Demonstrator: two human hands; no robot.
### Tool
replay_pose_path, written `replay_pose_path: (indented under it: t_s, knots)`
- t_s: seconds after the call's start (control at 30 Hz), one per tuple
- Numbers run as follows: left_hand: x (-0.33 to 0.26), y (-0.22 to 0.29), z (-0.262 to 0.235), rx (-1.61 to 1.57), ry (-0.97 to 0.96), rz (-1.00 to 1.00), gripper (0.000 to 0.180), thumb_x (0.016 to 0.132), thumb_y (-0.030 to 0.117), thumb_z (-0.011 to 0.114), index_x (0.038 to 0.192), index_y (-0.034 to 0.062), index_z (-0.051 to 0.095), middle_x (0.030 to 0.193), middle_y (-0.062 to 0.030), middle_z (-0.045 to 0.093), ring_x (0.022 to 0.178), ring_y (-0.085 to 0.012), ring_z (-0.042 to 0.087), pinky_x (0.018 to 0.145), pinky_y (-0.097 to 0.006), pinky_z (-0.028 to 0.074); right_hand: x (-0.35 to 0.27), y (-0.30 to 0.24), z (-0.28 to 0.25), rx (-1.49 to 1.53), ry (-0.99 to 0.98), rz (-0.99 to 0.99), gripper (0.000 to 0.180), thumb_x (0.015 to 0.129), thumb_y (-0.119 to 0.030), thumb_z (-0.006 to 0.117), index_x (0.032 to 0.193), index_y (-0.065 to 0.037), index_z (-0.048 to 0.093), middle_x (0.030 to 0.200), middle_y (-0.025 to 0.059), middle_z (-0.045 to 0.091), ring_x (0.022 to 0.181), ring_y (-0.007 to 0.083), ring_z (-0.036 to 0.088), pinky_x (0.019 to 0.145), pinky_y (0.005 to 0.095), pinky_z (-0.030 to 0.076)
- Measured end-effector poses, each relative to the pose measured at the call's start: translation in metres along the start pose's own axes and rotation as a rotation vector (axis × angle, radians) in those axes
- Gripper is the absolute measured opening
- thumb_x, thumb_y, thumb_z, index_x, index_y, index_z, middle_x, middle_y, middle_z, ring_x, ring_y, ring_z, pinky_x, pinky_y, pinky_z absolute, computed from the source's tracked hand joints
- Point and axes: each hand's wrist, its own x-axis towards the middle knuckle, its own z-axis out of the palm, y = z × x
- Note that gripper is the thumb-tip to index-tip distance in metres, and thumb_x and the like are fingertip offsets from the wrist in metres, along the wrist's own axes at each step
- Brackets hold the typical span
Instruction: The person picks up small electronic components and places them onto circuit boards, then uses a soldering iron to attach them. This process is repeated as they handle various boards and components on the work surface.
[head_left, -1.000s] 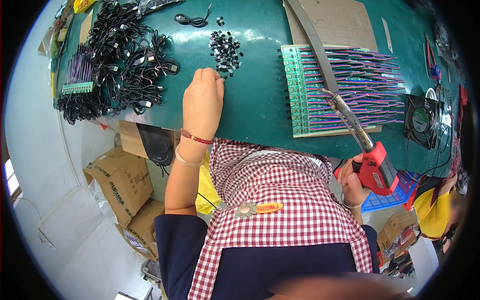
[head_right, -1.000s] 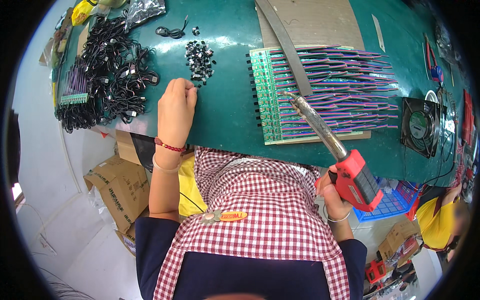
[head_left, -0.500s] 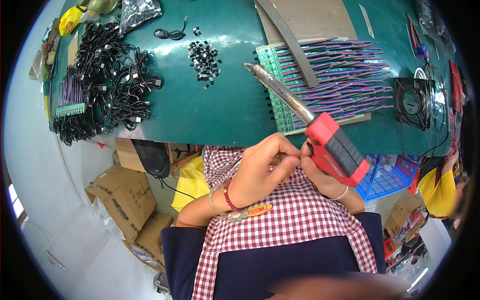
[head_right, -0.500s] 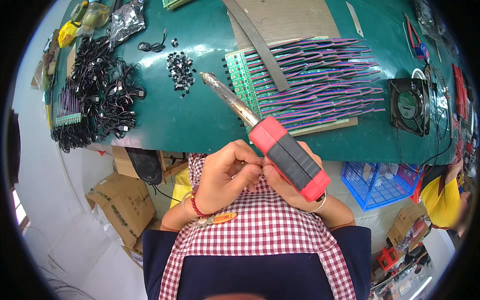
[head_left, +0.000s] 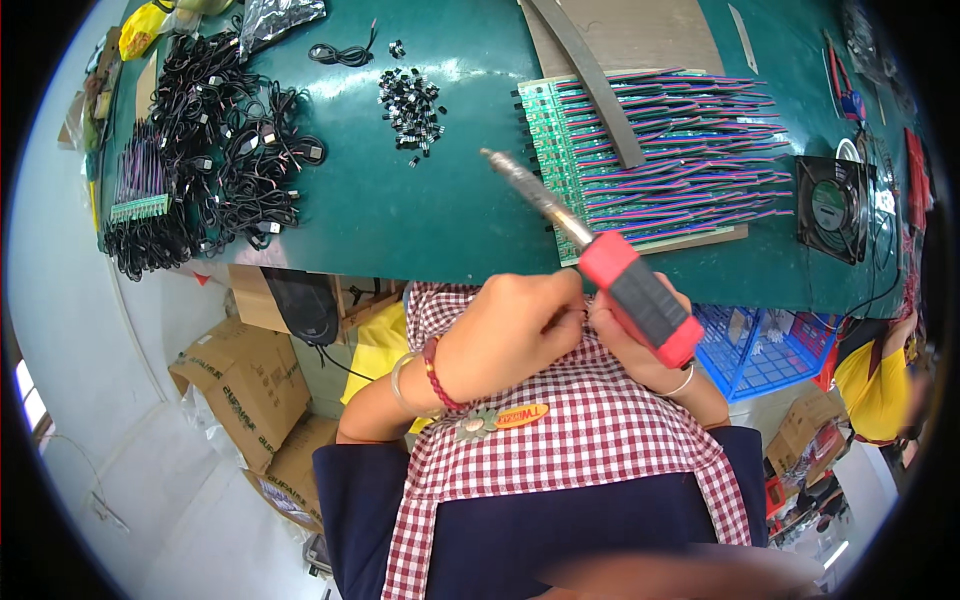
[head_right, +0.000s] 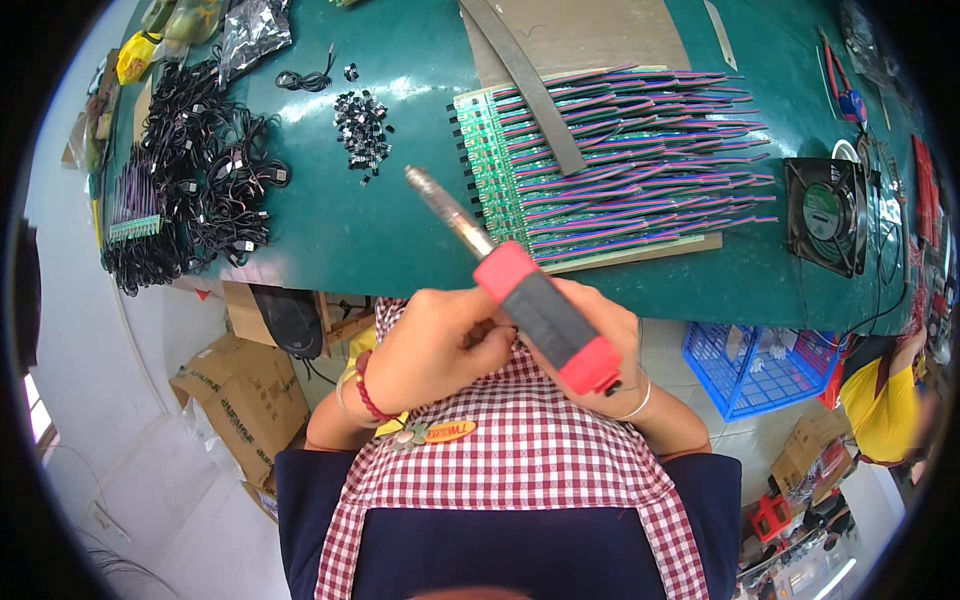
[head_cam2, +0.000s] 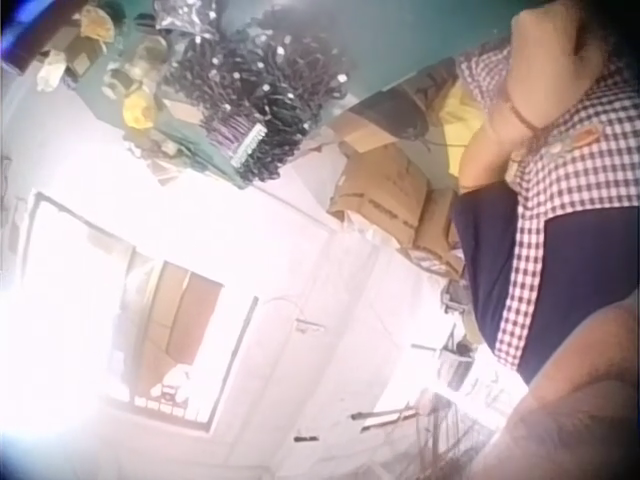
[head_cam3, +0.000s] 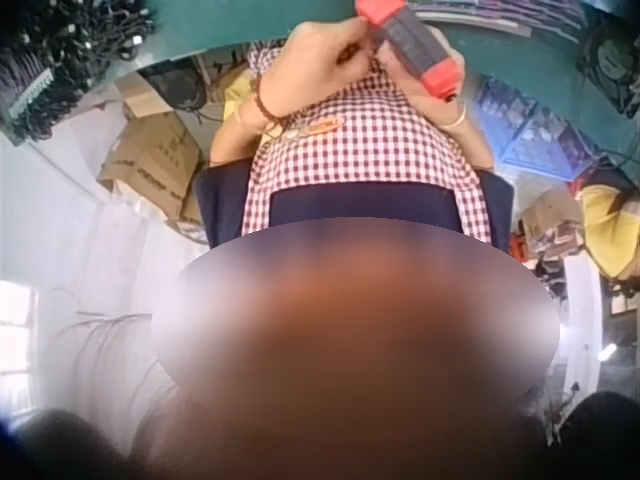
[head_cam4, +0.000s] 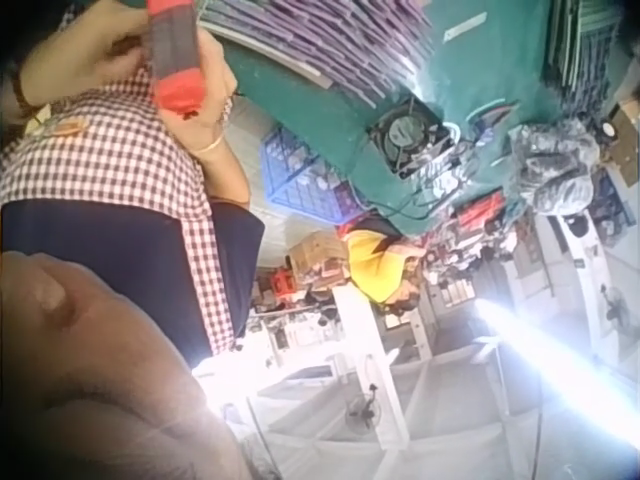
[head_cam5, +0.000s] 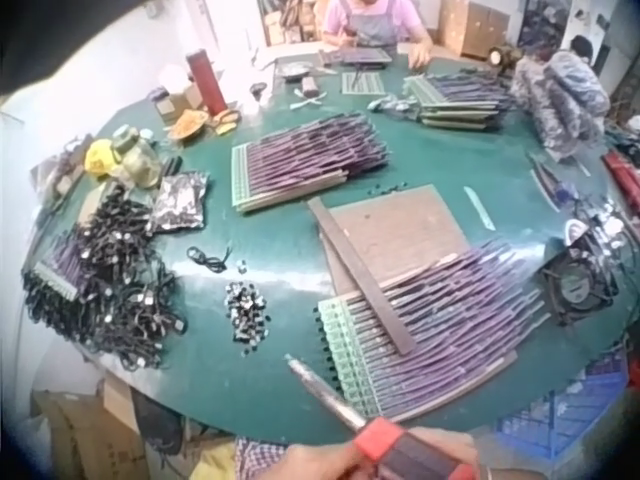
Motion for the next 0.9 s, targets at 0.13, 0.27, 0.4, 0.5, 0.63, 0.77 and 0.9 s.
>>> replay_pose_path:
  t_s: [0.13,0.27,0.4,0.5,0.63,0.77,0.9]
  knots:
    - [0.005,-0.027,-0.004,-0.482,0.109,-0.365,0.008,0.081,0.003,0.056,0.076,-0.0003,0.052,0.062,-0.0024,0.057,0.052,-0.0038,0.051,0.045,-0.018,0.039,-0.057,0.043,-0.013,-0.009,0.139,0.264,0.022,0.075,-0.006,0.066,0.095,0.002,0.060,0.085,0.0093,0.061,0.075,0.0179,0.060,0.066,0.0288,0.048]
    - [0.017,-0.040,-0.004,-0.598,0.110,-0.511,0.009,0.084,0.006,0.053,0.077,0.0012,0.051,0.062,-0.0038,0.057,0.047,-0.0033,0.047,0.042,-0.017,0.035,-0.065,0.035,-0.031,0.437,0.151,0.258,0.044,0.081,-0.013,0.060,0.122,-0.002,0.046,0.065,0.0046,0.048,0.054,0.0133,0.044,0.055,0.0289,0.040]
    - [0.022,-0.043,-0.003,-0.594,0.077,-0.526,0.010,0.084,0.007,0.054,0.076,0.0015,0.051,0.062,-0.0038,0.057,0.046,-0.0032,0.046,0.041,-0.017,0.035,-0.098,0.049,-0.037,0.343,0.096,0.332,0.042,0.081,-0.013,0.059,0.120,-0.001,0.046,0.063,0.0051,0.048,0.055,0.0147,0.045,0.056,0.0298,0.041]
    - [0.022,-0.044,-0.002,-0.595,0.089,-0.531,0.010,0.083,0.007,0.054,0.076,0.0018,0.050,0.062,-0.0038,0.057,0.046,-0.0030,0.046,0.041,-0.017,0.034,-0.113,0.056,-0.034,0.324,0.109,0.368,0.040,0.082,-0.013,0.059,0.118,-0.001,0.047,0.064,0.0053,0.048,0.057,0.0149,0.046,0.057,0.0299,0.041]
    - [0.022,-0.045,0.001,-0.628,0.115,-0.524,0.010,0.083,0.007,0.054,0.075,0.0025,0.050,0.061,-0.0034,0.057,0.045,-0.0030,0.046,0.041,-0.017,0.033,-0.110,0.048,-0.030,0.440,0.102,0.431,0.035,0.081,-0.013,0.059,0.112,-0.002,0.048,0.065,0.0053,0.048,0.058,0.0151,0.046,0.058,0.0303,0.041]
    - [0.021,-0.047,0.003,-0.639,0.129,-0.515,0.011,0.083,0.007,0.054,0.074,0.0031,0.050,0.060,-0.0030,0.057,0.045,-0.0029,0.045,0.040,-0.017,0.033,-0.106,0.045,-0.028,0.469,0.102,0.482,0.030,0.080,-0.015,0.061,0.103,-0.001,0.048,0.066,0.0061,0.048,0.059,0.0150,0.047,0.058,0.0298,0.041]
    - [0.021,-0.047,0.002,-0.623,0.127,-0.502,0.012,0.083,0.007,0.054,0.074,0.0033,0.049,0.060,-0.0027,0.056,0.044,-0.0027,0.045,0.040,-0.017,0.033,-0.101,0.041,-0.029,0.468,0.099,0.497,0.025,0.080,-0.018,0.060,0.093,0.000,0.048,0.066,0.0066,0.048,0.059,0.0151,0.048,0.058,0.0285,0.041]
